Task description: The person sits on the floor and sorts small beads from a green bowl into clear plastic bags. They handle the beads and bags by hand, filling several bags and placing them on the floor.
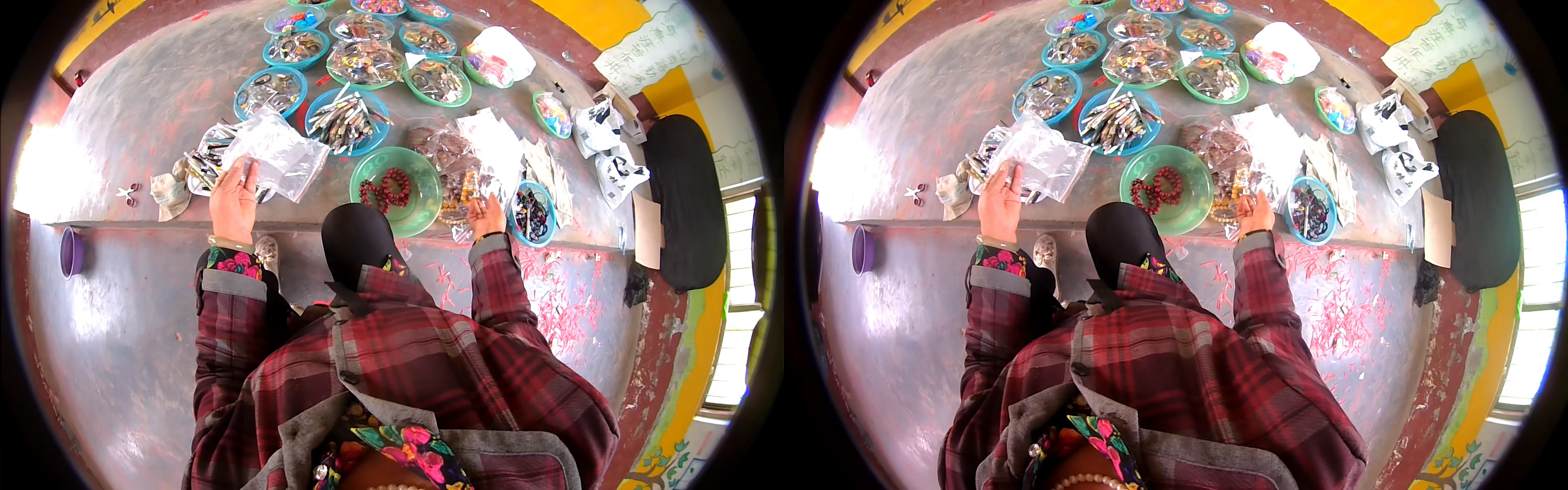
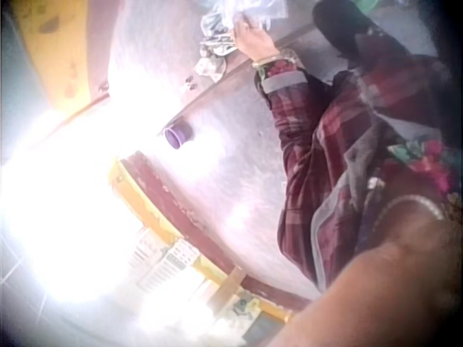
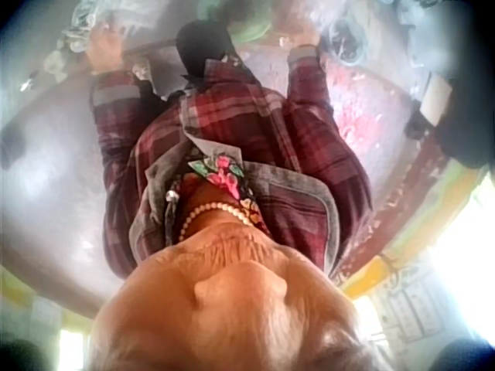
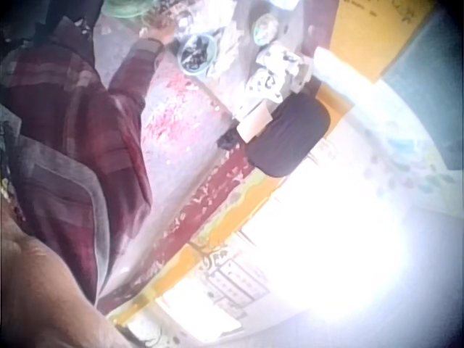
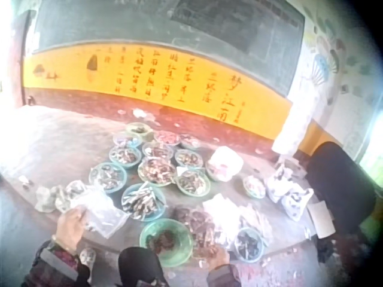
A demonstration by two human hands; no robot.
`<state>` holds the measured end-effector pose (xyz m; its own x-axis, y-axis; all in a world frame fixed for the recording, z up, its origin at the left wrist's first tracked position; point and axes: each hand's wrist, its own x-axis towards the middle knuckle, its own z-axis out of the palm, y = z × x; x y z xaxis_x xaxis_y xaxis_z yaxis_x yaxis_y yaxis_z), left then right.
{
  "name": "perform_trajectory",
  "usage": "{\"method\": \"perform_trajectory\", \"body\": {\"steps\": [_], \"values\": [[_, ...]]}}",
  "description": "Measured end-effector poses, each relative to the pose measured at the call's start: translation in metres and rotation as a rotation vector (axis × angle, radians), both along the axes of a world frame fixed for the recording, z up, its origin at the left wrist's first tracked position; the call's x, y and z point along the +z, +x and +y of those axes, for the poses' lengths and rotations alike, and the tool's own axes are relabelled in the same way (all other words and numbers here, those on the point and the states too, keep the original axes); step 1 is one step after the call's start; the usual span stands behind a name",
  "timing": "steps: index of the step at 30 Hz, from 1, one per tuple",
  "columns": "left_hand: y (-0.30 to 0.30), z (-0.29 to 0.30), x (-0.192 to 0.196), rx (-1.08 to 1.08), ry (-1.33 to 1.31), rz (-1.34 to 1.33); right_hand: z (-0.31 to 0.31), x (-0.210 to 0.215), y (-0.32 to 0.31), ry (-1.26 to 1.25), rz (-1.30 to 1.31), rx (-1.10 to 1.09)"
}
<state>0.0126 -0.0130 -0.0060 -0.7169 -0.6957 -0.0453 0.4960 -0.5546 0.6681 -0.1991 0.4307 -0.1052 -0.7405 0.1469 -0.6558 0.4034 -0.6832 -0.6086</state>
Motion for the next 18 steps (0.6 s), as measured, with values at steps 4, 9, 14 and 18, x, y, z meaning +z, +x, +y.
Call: {"method": "perform_trajectory", "body": {"steps": [4,9,14,18], "values": [[-0.005,0.005,0.004,-0.030,-0.046,-0.037,0.013,-0.030,-0.039,-0.033,-0.128,-0.058],[-0.005,0.008,0.007,-0.057,-0.014,-0.053,0.015,-0.043,-0.046,0.061,-0.014,-0.058],[-0.002,0.012,0.011,-0.087,-0.007,-0.042,0.021,-0.049,-0.032,0.049,0.127,-0.031],[-0.003,0.014,0.013,-0.115,0.020,-0.036,0.024,-0.059,-0.014,-0.081,0.162,0.002]]}}
